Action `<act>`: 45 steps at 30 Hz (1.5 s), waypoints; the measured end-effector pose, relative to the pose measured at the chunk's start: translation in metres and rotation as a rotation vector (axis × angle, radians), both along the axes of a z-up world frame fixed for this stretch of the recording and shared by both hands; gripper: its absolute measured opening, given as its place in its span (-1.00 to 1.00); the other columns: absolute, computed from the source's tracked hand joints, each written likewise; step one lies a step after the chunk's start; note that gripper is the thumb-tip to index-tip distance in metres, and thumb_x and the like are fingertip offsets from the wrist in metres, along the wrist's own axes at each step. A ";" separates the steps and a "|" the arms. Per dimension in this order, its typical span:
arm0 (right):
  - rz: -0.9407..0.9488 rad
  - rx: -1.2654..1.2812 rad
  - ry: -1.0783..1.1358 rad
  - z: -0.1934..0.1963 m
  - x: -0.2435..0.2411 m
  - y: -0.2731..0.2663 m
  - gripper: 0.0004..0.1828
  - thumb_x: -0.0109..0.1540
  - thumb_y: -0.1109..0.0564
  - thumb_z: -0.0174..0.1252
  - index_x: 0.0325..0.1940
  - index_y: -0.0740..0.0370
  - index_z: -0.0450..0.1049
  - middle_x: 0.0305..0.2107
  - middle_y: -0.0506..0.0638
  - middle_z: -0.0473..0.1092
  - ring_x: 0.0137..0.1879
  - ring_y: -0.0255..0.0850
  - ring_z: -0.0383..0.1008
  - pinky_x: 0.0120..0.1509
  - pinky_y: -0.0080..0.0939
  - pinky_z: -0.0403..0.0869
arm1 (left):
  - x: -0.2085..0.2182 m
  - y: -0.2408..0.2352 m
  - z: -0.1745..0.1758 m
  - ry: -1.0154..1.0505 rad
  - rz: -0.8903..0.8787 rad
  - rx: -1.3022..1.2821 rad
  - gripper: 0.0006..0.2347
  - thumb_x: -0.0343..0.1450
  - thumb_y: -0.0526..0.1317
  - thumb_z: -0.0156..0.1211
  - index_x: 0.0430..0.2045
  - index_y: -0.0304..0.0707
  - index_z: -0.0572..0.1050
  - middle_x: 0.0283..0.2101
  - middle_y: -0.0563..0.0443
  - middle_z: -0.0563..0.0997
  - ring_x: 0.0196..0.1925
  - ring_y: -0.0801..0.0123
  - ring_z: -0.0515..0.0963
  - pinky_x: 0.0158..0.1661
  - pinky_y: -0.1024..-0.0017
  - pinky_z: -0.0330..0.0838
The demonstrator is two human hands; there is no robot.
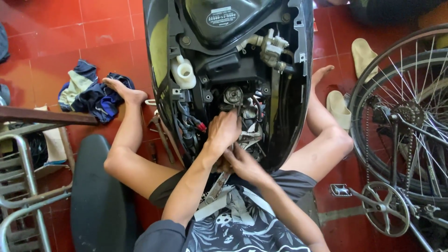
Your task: Cleaning and maintaining internal motorcycle engine components using a brush, wrench, and small tools.
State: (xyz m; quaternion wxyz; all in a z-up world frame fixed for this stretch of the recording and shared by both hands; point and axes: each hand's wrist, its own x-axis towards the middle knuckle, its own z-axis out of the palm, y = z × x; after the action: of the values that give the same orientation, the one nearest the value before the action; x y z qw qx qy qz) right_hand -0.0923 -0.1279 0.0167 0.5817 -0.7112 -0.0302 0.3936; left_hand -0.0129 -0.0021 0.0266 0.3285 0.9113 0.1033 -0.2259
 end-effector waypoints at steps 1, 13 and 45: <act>0.000 -0.003 0.002 0.026 0.011 -0.006 -0.47 0.42 -0.05 -0.01 0.35 0.36 0.27 -0.35 0.25 0.56 -0.31 0.04 0.63 -0.38 0.11 0.58 | 0.001 0.000 0.003 0.002 0.000 -0.003 -0.70 0.49 -0.10 -0.07 -0.12 -0.29 0.57 -0.20 -0.37 0.68 -0.10 -0.32 0.68 -0.14 -0.18 0.59; -0.730 -0.222 -0.157 -0.108 0.150 0.021 -0.17 0.31 -0.42 0.10 0.39 0.26 0.31 0.09 0.30 0.48 0.28 0.19 0.46 0.27 0.15 0.45 | 0.019 -0.004 0.019 -0.252 0.302 -0.174 -0.74 0.52 -0.29 -0.14 0.05 -0.46 0.33 -0.17 -0.63 0.59 -0.12 -0.56 0.61 -0.15 -0.33 0.52; -0.876 -0.265 -0.295 -0.100 0.142 0.030 -0.39 0.40 -0.29 -0.08 -0.03 0.34 0.53 -0.11 0.36 0.48 0.20 0.28 0.46 0.27 0.20 0.34 | 0.043 -0.001 -0.030 -0.159 0.253 -0.070 -0.59 0.47 -0.14 0.14 0.25 -0.08 0.33 -0.03 -0.39 0.64 0.01 -0.36 0.63 -0.01 -0.18 0.56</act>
State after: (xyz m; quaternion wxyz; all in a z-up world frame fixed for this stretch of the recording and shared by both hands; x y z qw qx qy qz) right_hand 0.0499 -0.0980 -0.0828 0.5867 -0.7733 0.2402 0.0067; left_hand 0.0297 -0.0031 -0.0037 0.3930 0.8940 0.1828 -0.1131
